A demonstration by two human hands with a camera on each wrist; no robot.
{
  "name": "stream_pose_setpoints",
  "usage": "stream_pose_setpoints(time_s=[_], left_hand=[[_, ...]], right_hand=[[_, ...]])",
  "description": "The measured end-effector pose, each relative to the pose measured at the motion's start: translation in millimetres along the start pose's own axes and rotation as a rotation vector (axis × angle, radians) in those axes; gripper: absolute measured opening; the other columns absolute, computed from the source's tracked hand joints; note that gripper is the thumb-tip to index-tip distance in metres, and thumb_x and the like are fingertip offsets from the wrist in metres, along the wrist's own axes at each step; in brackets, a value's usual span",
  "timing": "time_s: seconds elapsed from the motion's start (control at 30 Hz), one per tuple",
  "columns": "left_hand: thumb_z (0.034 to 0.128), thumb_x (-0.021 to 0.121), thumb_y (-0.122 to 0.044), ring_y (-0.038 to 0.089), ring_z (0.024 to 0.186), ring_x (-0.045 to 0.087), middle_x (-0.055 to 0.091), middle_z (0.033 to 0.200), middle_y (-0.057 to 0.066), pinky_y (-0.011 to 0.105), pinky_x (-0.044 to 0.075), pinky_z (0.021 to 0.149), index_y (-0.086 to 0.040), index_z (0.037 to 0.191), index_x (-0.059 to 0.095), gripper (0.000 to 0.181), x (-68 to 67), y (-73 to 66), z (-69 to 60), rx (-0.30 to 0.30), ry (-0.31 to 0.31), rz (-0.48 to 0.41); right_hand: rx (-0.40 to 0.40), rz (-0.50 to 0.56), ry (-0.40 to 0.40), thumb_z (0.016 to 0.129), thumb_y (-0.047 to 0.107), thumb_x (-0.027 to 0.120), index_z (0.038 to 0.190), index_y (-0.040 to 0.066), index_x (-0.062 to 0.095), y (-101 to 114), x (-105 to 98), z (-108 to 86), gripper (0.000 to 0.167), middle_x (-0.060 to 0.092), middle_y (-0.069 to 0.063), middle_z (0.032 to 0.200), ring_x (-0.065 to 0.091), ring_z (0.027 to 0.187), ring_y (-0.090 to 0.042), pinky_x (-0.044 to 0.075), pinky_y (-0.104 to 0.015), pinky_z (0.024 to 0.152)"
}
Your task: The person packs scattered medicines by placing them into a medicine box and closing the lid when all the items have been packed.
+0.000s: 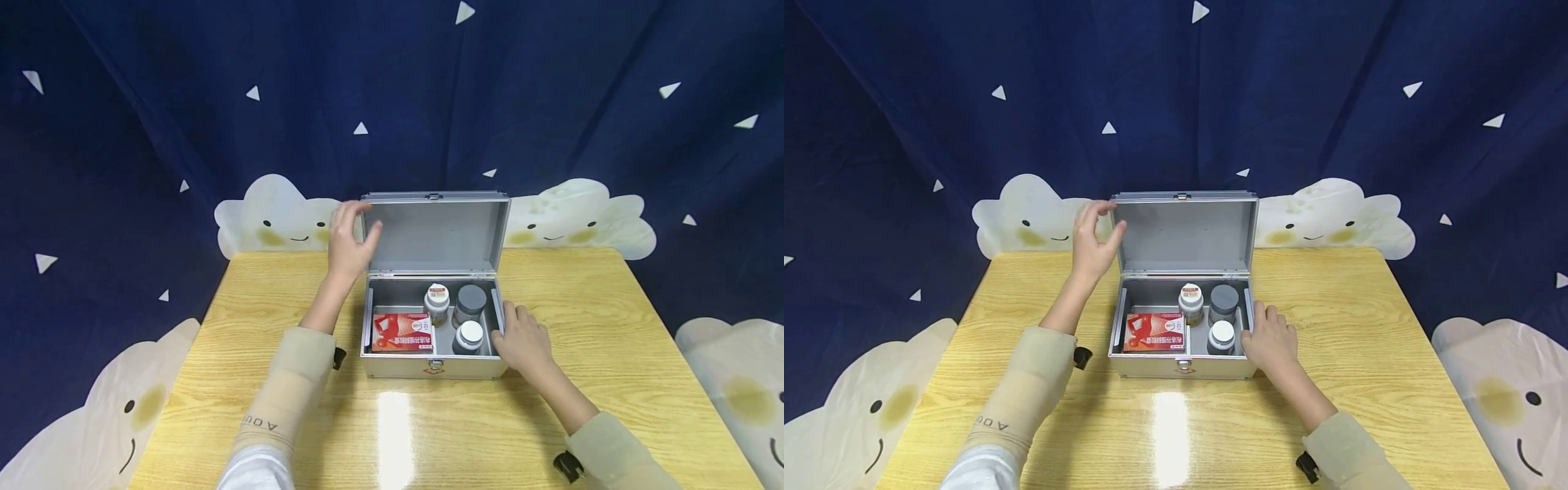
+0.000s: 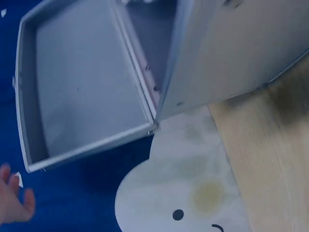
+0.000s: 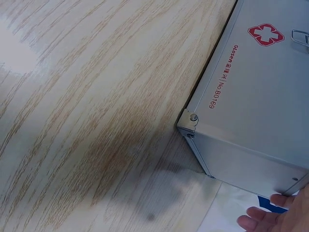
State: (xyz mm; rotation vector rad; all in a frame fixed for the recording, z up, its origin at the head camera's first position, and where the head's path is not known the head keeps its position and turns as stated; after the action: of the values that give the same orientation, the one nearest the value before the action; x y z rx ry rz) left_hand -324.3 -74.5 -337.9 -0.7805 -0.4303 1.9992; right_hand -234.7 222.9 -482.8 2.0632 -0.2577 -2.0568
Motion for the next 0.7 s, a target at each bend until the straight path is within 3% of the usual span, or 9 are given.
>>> stream_pose_setpoints(time_s=[0.07,0.13,0.27,0.4,0.57,0.7], left_hand=[[0.0772,0.063,-0.013,0.03,0.099,0.047,0.054,0.105,0.017,0.037,0.035,0.089,0.004,0.104,0.056,0.033,-4.8,11.5,8.5,-0.092,-0.081,-0.049],[0.0791,0.062,-0.013,0.032,0.101,0.045,0.051,0.108,0.019,0.037,0.034,0.09,0.004,0.107,0.053,0.035,-5.8,24.0,14.2,-0.219,-0.102,-0.122],[0.0845,0.059,-0.018,0.03,0.103,0.045,0.048,0.115,0.019,0.037,0.036,0.09,0.004,0.119,0.046,0.042,1.3,46.9,20.7,-0.483,-0.052,-0.299],[0.0865,0.057,-0.027,0.02,0.101,0.046,0.05,0.115,0.014,0.032,0.038,0.086,0.003,0.126,0.043,0.052,12.0,61.2,24.7,-0.681,0.038,-0.408],[0.0862,0.054,-0.039,0.022,0.113,0.046,0.048,0.126,0.007,0.046,0.04,0.09,-0.006,0.125,0.046,0.052,22.7,68.2,26.3,-0.853,0.176,-0.434],[0.0864,0.052,-0.042,0.027,0.12,0.041,0.042,0.133,0.008,0.05,0.038,0.092,-0.008,0.127,0.047,0.053,30.2,67.8,26.7,-0.908,0.237,-0.453]], right_hand=[[0.001,0.001,0.001,0.084,0.024,0.048,0.132,-0.005,0.032,-0.4,0.1,0.2,0.059,0.044,-0.03,0.117,0.047,0.101,-0.048,0.037,-0.059,0.079],[0.003,0.003,0.002,0.084,0.025,0.048,0.133,-0.005,0.032,-0.4,0.2,0.3,0.059,0.044,-0.029,0.117,0.047,0.101,-0.048,0.037,-0.059,0.079],[0.006,0.008,0.002,0.084,0.025,0.048,0.132,-0.004,0.032,-0.7,0.3,0.1,0.059,0.045,-0.029,0.116,0.047,0.101,-0.047,0.037,-0.058,0.079],[0.005,0.008,0.002,0.084,0.025,0.049,0.132,-0.004,0.032,-1.1,0.2,0.1,0.059,0.045,-0.029,0.116,0.048,0.101,-0.047,0.037,-0.059,0.078],[0.005,0.006,0.004,0.084,0.025,0.049,0.133,-0.005,0.032,-1.7,1.0,1.1,0.06,0.045,-0.03,0.118,0.047,0.103,-0.048,0.037,-0.06,0.08],[0.005,0.008,0.0,0.084,0.024,0.049,0.133,-0.005,0.032,-2.3,1.5,1.3,0.06,0.045,-0.03,0.117,0.046,0.103,-0.048,0.037,-0.06,0.08]])
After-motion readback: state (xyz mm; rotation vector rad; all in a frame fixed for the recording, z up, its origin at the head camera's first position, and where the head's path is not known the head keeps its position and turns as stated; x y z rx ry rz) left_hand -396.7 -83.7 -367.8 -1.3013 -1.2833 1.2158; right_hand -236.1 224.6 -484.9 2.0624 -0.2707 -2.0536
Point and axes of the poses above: each hand's wrist, its own z-axis towards the middle knuckle, its own x-axis out of the palm, y = z × x, the point moved 6 cm from there along z, towards the middle knuckle
